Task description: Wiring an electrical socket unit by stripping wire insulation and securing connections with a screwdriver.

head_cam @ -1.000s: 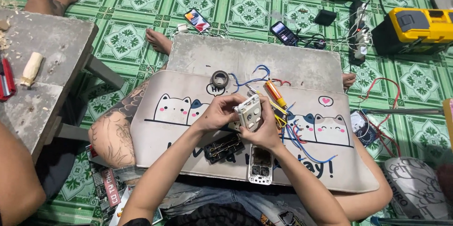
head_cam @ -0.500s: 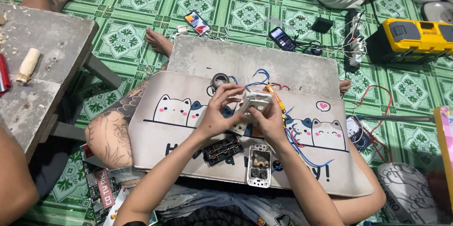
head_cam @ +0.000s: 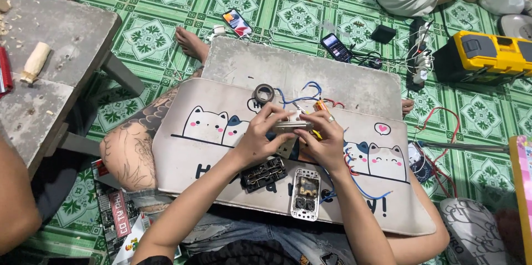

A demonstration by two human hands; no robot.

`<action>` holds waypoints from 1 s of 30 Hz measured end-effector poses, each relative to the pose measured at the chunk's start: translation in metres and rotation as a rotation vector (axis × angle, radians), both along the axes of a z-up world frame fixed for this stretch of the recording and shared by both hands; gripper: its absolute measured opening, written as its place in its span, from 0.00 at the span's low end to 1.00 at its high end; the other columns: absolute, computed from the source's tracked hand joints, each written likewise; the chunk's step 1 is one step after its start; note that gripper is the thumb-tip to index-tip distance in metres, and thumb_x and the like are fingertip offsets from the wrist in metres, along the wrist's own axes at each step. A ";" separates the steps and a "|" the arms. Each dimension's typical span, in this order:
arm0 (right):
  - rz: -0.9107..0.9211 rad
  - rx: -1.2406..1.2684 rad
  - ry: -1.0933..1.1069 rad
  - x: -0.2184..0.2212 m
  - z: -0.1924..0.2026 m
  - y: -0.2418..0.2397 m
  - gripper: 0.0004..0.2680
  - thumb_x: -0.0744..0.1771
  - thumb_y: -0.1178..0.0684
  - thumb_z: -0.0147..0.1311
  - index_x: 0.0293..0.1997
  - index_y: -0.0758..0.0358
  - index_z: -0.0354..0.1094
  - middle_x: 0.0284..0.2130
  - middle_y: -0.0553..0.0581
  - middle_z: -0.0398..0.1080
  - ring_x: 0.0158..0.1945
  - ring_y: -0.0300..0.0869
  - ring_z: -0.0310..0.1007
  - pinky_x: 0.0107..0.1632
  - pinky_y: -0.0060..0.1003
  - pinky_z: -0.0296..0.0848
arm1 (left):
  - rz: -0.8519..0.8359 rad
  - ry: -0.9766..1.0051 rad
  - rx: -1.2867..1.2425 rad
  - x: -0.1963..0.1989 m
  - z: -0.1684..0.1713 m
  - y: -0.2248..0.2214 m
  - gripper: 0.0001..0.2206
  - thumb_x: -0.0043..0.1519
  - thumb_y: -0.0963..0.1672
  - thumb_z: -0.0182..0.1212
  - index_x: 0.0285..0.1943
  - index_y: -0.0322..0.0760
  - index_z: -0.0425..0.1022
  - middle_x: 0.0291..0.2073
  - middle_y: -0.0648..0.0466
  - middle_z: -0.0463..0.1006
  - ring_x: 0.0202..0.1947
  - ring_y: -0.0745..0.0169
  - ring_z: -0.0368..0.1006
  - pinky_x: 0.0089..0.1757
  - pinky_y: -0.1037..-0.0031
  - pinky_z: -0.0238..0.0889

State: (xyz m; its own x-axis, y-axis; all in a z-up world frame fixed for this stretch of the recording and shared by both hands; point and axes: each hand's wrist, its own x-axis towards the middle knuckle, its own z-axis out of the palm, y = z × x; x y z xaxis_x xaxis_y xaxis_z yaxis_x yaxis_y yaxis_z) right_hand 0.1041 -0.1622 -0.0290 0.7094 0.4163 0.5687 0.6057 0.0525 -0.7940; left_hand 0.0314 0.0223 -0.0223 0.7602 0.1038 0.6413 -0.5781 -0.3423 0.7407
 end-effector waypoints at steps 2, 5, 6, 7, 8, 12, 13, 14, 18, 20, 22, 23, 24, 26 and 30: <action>0.014 0.013 -0.020 -0.004 0.006 0.000 0.13 0.60 0.68 0.67 0.48 0.70 0.76 0.36 0.61 0.71 0.41 0.48 0.79 0.42 0.39 0.80 | 0.011 -0.017 0.009 0.001 -0.005 0.000 0.15 0.57 0.40 0.72 0.52 0.35 0.79 0.39 0.52 0.73 0.41 0.51 0.78 0.44 0.60 0.75; 0.025 0.032 -0.094 -0.006 0.013 0.001 0.12 0.60 0.69 0.67 0.46 0.70 0.77 0.35 0.61 0.71 0.42 0.50 0.80 0.43 0.41 0.81 | 0.031 -0.074 0.036 0.001 -0.009 0.000 0.12 0.56 0.39 0.73 0.48 0.35 0.80 0.37 0.53 0.73 0.38 0.52 0.78 0.42 0.62 0.76; 0.014 0.036 -0.146 -0.007 0.015 0.001 0.12 0.59 0.69 0.68 0.44 0.70 0.77 0.35 0.61 0.72 0.42 0.51 0.81 0.44 0.40 0.81 | 0.031 -0.113 0.052 0.001 -0.010 -0.001 0.10 0.57 0.40 0.72 0.45 0.36 0.81 0.37 0.54 0.73 0.37 0.53 0.77 0.41 0.63 0.76; 0.010 0.036 -0.146 -0.007 0.009 0.000 0.12 0.59 0.69 0.68 0.44 0.70 0.77 0.35 0.61 0.72 0.42 0.51 0.81 0.44 0.40 0.81 | 0.027 -0.112 0.053 0.000 -0.010 -0.001 0.10 0.57 0.40 0.72 0.45 0.36 0.81 0.37 0.54 0.73 0.37 0.53 0.77 0.41 0.63 0.76; -0.027 0.053 -0.254 -0.006 0.003 0.000 0.11 0.59 0.67 0.69 0.42 0.69 0.77 0.34 0.60 0.72 0.41 0.52 0.81 0.43 0.41 0.82 | 0.043 -0.172 0.101 -0.001 -0.009 -0.002 0.10 0.55 0.39 0.73 0.44 0.37 0.80 0.37 0.55 0.72 0.36 0.55 0.76 0.40 0.64 0.76; -0.078 0.149 -0.486 -0.005 -0.019 -0.002 0.08 0.59 0.66 0.70 0.37 0.72 0.76 0.30 0.62 0.72 0.36 0.57 0.81 0.39 0.44 0.80 | 0.054 -0.385 0.151 -0.006 0.002 -0.003 0.06 0.57 0.37 0.70 0.41 0.34 0.80 0.36 0.54 0.75 0.34 0.57 0.75 0.37 0.68 0.75; -0.078 0.147 -0.484 -0.008 -0.017 -0.001 0.08 0.59 0.66 0.70 0.37 0.72 0.76 0.30 0.62 0.72 0.36 0.57 0.81 0.39 0.44 0.80 | 0.053 -0.382 0.150 -0.005 -0.006 -0.003 0.06 0.57 0.37 0.70 0.41 0.34 0.80 0.36 0.54 0.75 0.34 0.57 0.75 0.37 0.68 0.75; -0.096 0.166 -0.516 -0.011 -0.015 0.000 0.07 0.59 0.67 0.70 0.36 0.72 0.76 0.29 0.63 0.72 0.35 0.58 0.81 0.38 0.45 0.80 | 0.064 -0.418 0.173 -0.004 -0.013 -0.002 0.05 0.58 0.37 0.69 0.40 0.34 0.79 0.37 0.54 0.76 0.35 0.57 0.76 0.36 0.69 0.75; -0.092 0.211 -0.568 -0.017 -0.005 0.005 0.08 0.59 0.68 0.70 0.36 0.73 0.76 0.29 0.64 0.72 0.34 0.60 0.81 0.37 0.48 0.81 | 0.069 -0.516 0.210 -0.001 -0.026 -0.002 0.05 0.59 0.37 0.68 0.37 0.34 0.76 0.36 0.52 0.75 0.36 0.57 0.76 0.33 0.70 0.75; -0.057 0.229 -0.584 -0.013 0.002 0.007 0.08 0.58 0.67 0.70 0.36 0.73 0.76 0.30 0.65 0.73 0.35 0.60 0.81 0.38 0.48 0.81 | 0.018 -0.493 0.185 -0.001 -0.026 0.001 0.04 0.60 0.38 0.66 0.40 0.33 0.76 0.40 0.50 0.75 0.39 0.54 0.77 0.34 0.68 0.76; -0.017 0.249 -0.600 -0.005 0.009 0.004 0.08 0.58 0.67 0.70 0.35 0.73 0.76 0.31 0.66 0.74 0.36 0.60 0.82 0.39 0.49 0.81 | -0.029 -0.470 0.162 0.001 -0.021 0.001 0.04 0.61 0.38 0.65 0.43 0.32 0.77 0.43 0.49 0.76 0.42 0.50 0.77 0.36 0.66 0.76; 0.022 0.216 -0.578 0.000 0.010 0.000 0.11 0.60 0.60 0.69 0.40 0.77 0.73 0.33 0.70 0.74 0.38 0.64 0.80 0.41 0.54 0.78 | 0.018 -0.365 0.092 0.001 -0.016 0.000 0.08 0.57 0.39 0.71 0.43 0.34 0.78 0.42 0.50 0.77 0.41 0.52 0.78 0.38 0.65 0.77; 0.061 0.184 -0.556 0.005 0.012 -0.005 0.16 0.62 0.53 0.67 0.44 0.80 0.69 0.35 0.74 0.74 0.40 0.69 0.79 0.44 0.59 0.76 | 0.064 -0.260 0.023 0.001 -0.011 -0.001 0.12 0.52 0.40 0.76 0.42 0.37 0.78 0.40 0.52 0.78 0.41 0.54 0.78 0.41 0.63 0.77; -0.077 0.054 -0.507 0.013 0.022 -0.026 0.08 0.65 0.58 0.60 0.42 0.74 0.72 0.33 0.68 0.75 0.38 0.64 0.78 0.43 0.55 0.74 | 0.133 -0.122 -0.064 0.002 -0.012 0.005 0.13 0.54 0.45 0.75 0.42 0.39 0.76 0.39 0.54 0.79 0.41 0.56 0.79 0.42 0.64 0.75; -0.346 -0.382 -0.279 0.032 0.021 -0.057 0.04 0.70 0.60 0.55 0.39 0.60 0.77 0.19 0.54 0.73 0.23 0.49 0.74 0.36 0.42 0.71 | 0.359 0.233 -0.260 0.004 -0.009 0.003 0.15 0.62 0.48 0.71 0.44 0.36 0.70 0.36 0.48 0.82 0.38 0.51 0.80 0.39 0.63 0.71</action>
